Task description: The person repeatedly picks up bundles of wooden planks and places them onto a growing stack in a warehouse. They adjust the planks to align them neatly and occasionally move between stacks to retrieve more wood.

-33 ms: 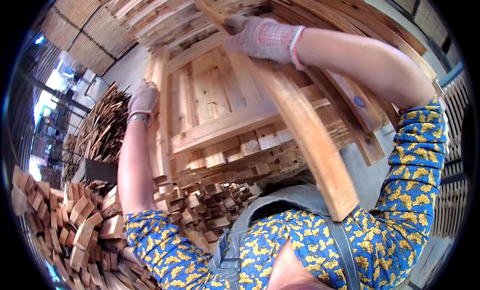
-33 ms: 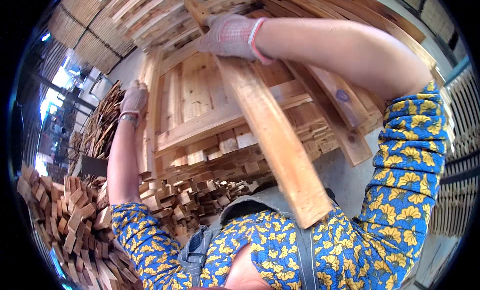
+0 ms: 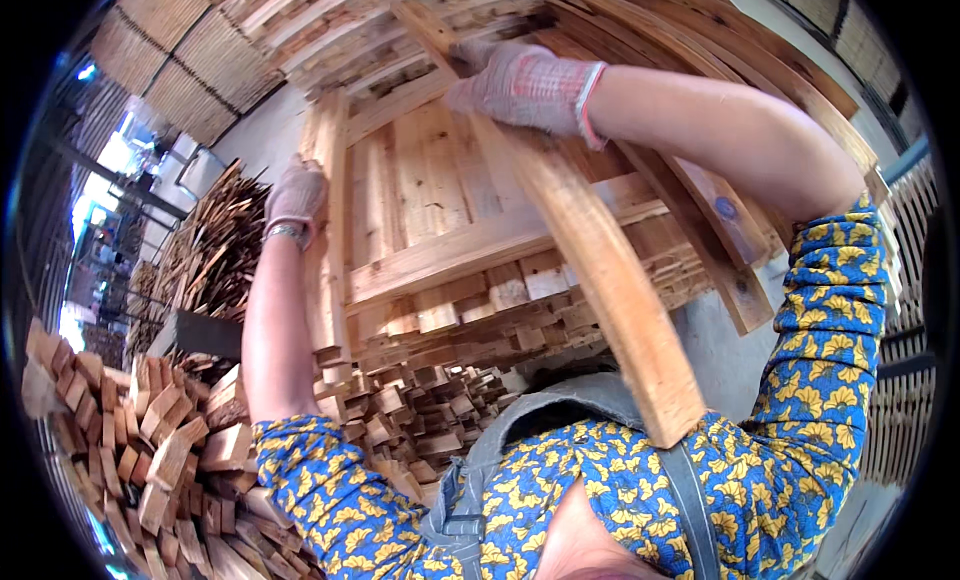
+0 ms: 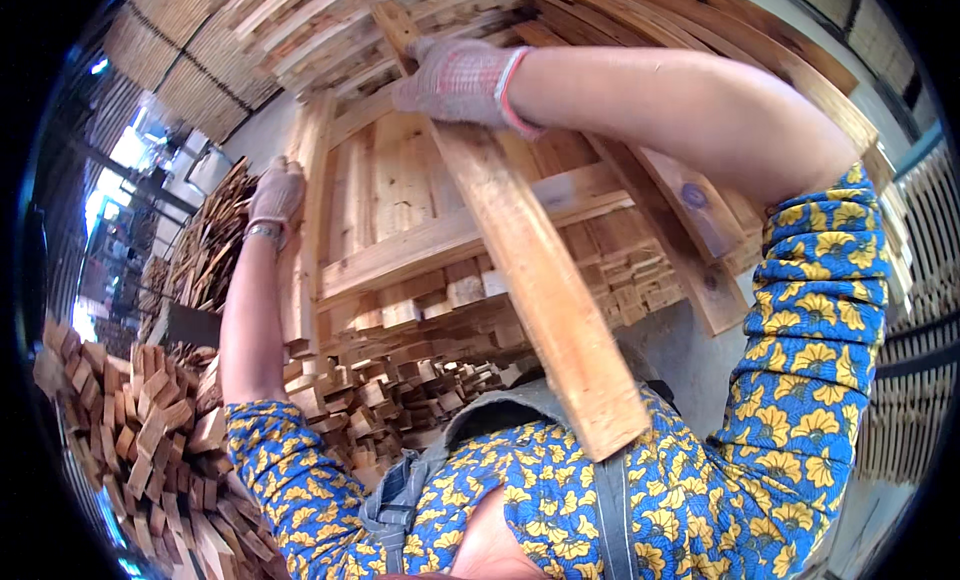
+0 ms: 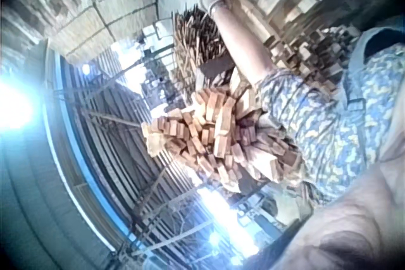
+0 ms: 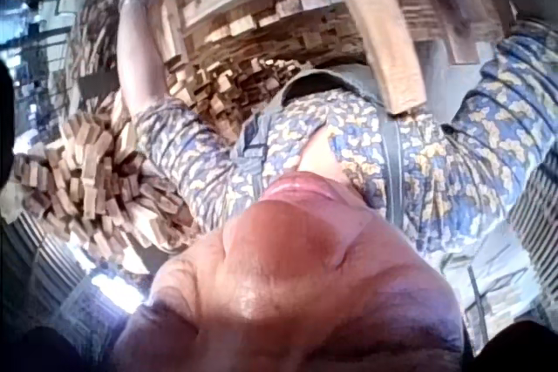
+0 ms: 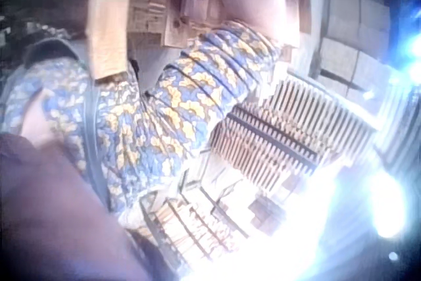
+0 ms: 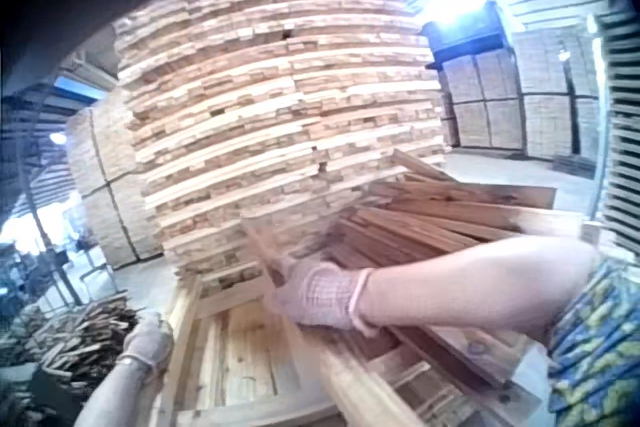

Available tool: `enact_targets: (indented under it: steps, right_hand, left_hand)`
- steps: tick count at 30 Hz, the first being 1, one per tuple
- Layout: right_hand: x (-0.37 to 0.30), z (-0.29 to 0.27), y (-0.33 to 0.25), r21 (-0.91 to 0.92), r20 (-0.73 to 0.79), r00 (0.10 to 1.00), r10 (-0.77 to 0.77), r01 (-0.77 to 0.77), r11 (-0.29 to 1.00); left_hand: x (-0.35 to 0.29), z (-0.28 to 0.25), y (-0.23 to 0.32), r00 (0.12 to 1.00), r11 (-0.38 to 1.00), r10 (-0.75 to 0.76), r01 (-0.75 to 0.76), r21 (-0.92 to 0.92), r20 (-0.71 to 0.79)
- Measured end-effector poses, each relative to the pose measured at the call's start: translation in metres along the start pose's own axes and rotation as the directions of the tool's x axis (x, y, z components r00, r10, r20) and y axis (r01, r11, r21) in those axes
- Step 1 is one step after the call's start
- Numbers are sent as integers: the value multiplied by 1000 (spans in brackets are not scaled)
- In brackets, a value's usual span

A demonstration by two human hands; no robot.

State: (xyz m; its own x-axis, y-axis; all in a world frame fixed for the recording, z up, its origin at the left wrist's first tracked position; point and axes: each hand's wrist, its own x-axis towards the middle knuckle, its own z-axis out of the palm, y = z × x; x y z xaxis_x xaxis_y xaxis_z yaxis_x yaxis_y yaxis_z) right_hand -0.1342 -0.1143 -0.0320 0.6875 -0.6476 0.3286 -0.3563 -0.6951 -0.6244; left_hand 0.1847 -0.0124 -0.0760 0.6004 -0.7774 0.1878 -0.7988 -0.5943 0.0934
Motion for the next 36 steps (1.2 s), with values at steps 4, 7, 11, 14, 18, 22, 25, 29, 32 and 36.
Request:
enact_targets:
  steps: [4, 7, 11, 14, 18, 22, 25, 29, 32, 36]
  right_hand:
    - [18, 45, -33, 179, 70, 997, 45, -57, 982]
    - [28, 94, -11, 171, 109, 989, 100, -118, 978]
    - [29, 116, -27, -21, 261, 938, 230, -233, 972]
    - [29, 120, -59, 42, 245, 962, 117, -132, 990]
    - [40, 110, -98, 163, 272, 962, 26, -73, 984]
    - [80, 160, -116, -281, 229, 953, -199, 261, 924]
    - [103, 225, -106, 221, -2, 965, 260, -254, 942]
    - [109, 214, -114, -393, 300, 954, 1, 123, 911]
    - [85, 111, -70, -412, 449, 782, -431, 610, 677]
    - [43, 2, 1, -537, 324, 940, -103, 272, 798]
  left_hand:
    - [3, 1, -21, 996, 998, -24, 20, -52, -81]
    - [-15, -12, 15, 989, 989, 142, -141, 33, -30]
    - [-6, -17, 9, 998, 993, -50, 52, -109, 24]
    - [17, -7, -40, 997, 984, -77, 76, -161, 3]
    - [48, 12, -81, 922, 578, 24, 303, -758, 387]
    - [27, -51, -65, 946, 357, -29, 310, -881, 322]
    - [25, -72, -37, 932, 610, -102, 336, -718, 349]
    - [73, 10, -72, 876, 520, 177, 303, -799, 448]
    - [56, 3, -58, 885, 860, 425, -460, 221, 188]
    - [37, -18, -68, 897, 880, 290, -387, 274, 335]
